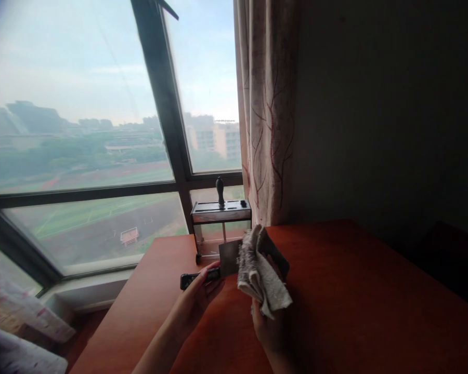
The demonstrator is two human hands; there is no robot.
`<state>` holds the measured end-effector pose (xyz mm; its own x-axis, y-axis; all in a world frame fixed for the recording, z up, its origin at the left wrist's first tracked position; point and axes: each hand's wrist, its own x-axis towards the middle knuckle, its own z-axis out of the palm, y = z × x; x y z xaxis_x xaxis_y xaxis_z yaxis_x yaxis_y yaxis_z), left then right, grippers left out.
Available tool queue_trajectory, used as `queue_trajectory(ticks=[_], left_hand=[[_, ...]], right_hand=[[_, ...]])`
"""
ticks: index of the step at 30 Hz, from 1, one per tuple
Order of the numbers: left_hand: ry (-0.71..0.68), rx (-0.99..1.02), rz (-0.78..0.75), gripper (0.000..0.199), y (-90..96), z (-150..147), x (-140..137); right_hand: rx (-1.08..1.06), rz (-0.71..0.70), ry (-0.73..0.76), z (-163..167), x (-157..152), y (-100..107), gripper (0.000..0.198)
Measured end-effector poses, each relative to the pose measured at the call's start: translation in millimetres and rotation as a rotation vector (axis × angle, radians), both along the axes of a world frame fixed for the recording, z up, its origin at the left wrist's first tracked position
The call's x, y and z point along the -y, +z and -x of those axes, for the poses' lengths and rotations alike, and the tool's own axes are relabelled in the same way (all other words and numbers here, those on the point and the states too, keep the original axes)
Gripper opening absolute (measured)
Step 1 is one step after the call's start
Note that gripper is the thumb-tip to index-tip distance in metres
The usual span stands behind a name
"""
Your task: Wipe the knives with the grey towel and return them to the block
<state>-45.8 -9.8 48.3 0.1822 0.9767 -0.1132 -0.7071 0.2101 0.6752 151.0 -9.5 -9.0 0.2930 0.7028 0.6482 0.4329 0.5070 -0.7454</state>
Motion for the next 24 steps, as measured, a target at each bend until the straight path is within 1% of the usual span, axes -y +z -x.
queue_trajectory(ticks=[3, 5, 7, 9, 12, 15, 21, 24], left_hand=[[-0.001, -0.005, 0.03, 0.031, -0.9, -2.0, 0.9], [0.011, -0.006, 0.063, 0.031, -2.5, -3.3, 1.6], [0.0, 0.022, 0.102, 0.031, -3.8, -4.3, 2.4], [-0.036, 0.062, 0.143, 0.033, -3.9, -4.9, 3.2], [-0.066, 0.096, 0.161, 0.036, -2.4, -5.7, 4.3], [-0.067, 0.1, 0.108, 0.038, -1.6, -7.3, 4.8], [-0.038, 0.011, 0.007, 0.032, 0.5, -6.5, 4.1], [-0.066, -0.034, -0.047, 0.033, 3.2, -2.5, 3.7]], right_hand=[[0.306, -0.025, 0.233, 11.0, 3.8, 9.8, 0.052], [0.53, -0.065, 0.349, 16.1, 5.7, 16.9, 0.059], [0.653, -0.117, 0.385, 18.3, 7.2, 21.7, 0.061], [0.703, -0.16, 0.39, 18.2, 7.9, 24.5, 0.064], [0.746, -0.172, 0.366, 17.0, 7.5, 27.5, 0.073], [0.774, -0.154, 0.284, 17.4, 5.8, 31.1, 0.078], [0.774, -0.167, 0.124, 16.3, -1.6, 31.0, 0.073], [0.731, -0.172, 0.012, 9.1, -8.7, 25.6, 0.069]])
